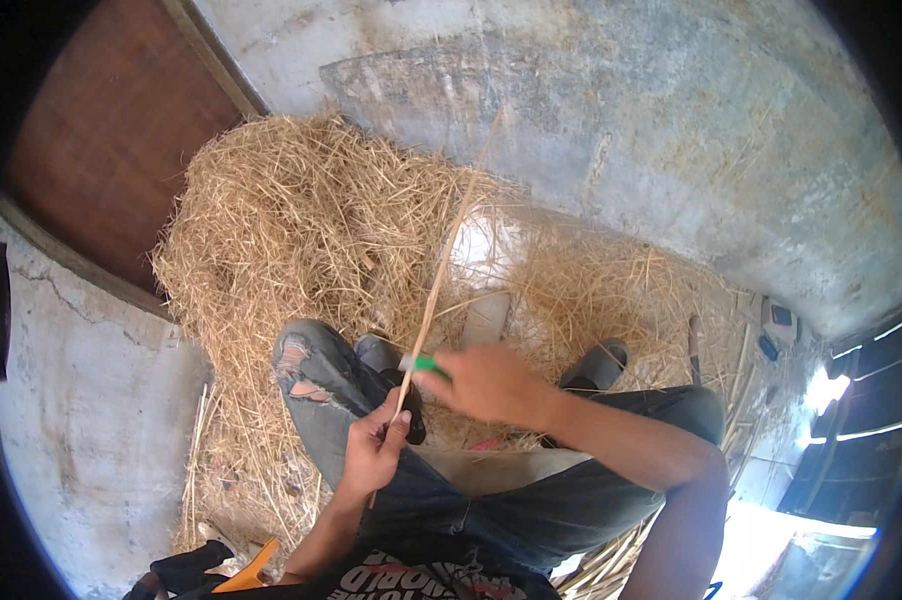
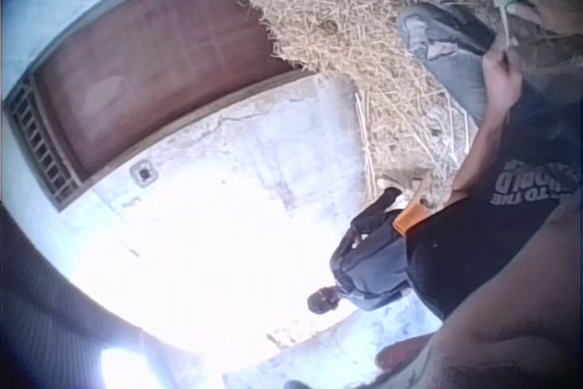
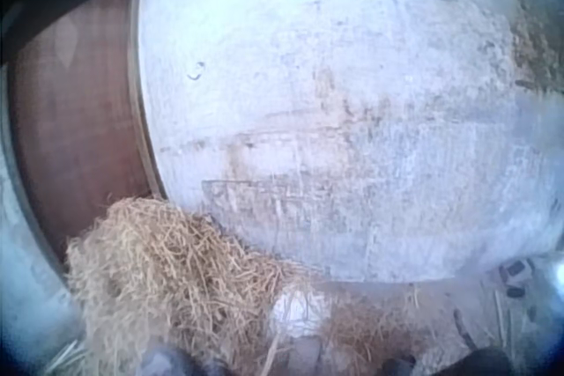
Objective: The person shaves a thin strip of bamboo using a small blade, repeatedly drawing the blade along the length of the wood while holding it by hand.
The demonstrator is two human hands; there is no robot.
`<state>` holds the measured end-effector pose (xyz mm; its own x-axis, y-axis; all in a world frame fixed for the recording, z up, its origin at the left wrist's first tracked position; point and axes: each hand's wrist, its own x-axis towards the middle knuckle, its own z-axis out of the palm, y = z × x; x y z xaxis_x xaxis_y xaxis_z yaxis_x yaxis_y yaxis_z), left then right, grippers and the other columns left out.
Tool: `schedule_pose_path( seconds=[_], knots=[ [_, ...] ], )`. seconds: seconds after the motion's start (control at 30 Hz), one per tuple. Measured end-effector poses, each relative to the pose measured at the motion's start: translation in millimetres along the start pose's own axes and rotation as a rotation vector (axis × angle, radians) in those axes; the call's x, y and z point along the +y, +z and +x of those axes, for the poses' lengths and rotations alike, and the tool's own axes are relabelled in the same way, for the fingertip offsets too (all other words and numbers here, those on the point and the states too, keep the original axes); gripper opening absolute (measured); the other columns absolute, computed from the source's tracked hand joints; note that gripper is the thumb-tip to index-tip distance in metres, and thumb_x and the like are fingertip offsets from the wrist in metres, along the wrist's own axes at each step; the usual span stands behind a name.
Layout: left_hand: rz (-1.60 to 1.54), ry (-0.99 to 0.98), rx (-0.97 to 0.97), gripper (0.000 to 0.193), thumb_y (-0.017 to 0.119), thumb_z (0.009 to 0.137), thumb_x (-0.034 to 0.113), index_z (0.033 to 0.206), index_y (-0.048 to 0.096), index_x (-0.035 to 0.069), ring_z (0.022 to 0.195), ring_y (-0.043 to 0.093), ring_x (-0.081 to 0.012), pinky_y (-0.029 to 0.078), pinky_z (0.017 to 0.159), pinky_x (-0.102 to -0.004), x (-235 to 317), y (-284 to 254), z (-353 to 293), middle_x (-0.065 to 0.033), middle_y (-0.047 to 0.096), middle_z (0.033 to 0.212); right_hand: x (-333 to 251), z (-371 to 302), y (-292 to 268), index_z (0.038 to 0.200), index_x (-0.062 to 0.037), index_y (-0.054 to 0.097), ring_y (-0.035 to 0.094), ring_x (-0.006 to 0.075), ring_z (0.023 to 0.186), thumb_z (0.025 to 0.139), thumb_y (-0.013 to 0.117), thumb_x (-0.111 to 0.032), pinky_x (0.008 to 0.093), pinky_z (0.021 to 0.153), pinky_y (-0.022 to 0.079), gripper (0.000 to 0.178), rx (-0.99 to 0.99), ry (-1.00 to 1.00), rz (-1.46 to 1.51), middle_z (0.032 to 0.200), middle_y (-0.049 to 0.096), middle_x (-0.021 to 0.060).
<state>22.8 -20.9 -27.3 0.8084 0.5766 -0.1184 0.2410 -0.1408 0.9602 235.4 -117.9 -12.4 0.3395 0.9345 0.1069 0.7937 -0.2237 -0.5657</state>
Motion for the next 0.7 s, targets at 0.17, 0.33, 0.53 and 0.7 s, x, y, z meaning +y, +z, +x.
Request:
schedule_pose_path(
  seconds=[0.17,0.33,0.53,0.7],
  knots=[
    [0.042,-0.03,-0.016,0.038,0.06,0.098,0.007,0.134,0.056,-0.004,0.062,0.04,-0.0022,0.036,0.052,-0.0223,-6.3,-8.2,-8.4,0.006,0.048,0.071,20.5,16.0,-7.1,0.105,-0.0081,0.068,0.066,0.0386,0.069,0.1,0.05,-0.046,0.0501,0.06,0.052,0.042,0.037,0.092,0.047,0.072,0.064,0.0207],
    [0.112,-0.017,-0.15,0.039,0.062,0.097,0.006,0.134,0.057,-0.004,0.063,0.042,-0.002,0.037,0.053,-0.0213,-18.2,-22.2,-50.8,0.0055,0.048,0.071,147.5,44.0,-46.0,0.096,0.0013,0.069,0.063,0.0421,0.072,0.103,0.046,-0.043,0.0491,0.07,0.05,0.051,0.435,0.428,0.112,0.08,0.066,0.024],
    [-0.027,-0.05,-0.199,0.038,0.056,0.1,0.004,0.137,0.055,-0.003,0.059,0.039,-0.0005,0.032,0.052,-0.0191,-25.6,-42.4,-71.5,0.0077,0.047,0.068,187.9,37.6,-93.5,0.092,0.005,0.066,0.056,0.0317,0.06,0.102,0.048,-0.048,0.0453,0.063,0.045,0.057,0.54,0.53,0.17,0.067,0.06,0.0217],
    [-0.233,-0.112,-0.208,0.041,0.053,0.103,0.01,0.143,0.049,0.0,0.053,0.036,-0.0017,0.03,0.048,-0.0204,-28.5,-44.4,-51.8,0.0072,0.042,0.064,81.6,43.7,-56.9,0.096,-0.0013,0.068,0.051,0.0226,0.055,0.101,0.052,-0.045,0.0424,0.06,0.044,0.047,0.296,0.32,0.188,0.063,0.057,0.0148]
  ],
)
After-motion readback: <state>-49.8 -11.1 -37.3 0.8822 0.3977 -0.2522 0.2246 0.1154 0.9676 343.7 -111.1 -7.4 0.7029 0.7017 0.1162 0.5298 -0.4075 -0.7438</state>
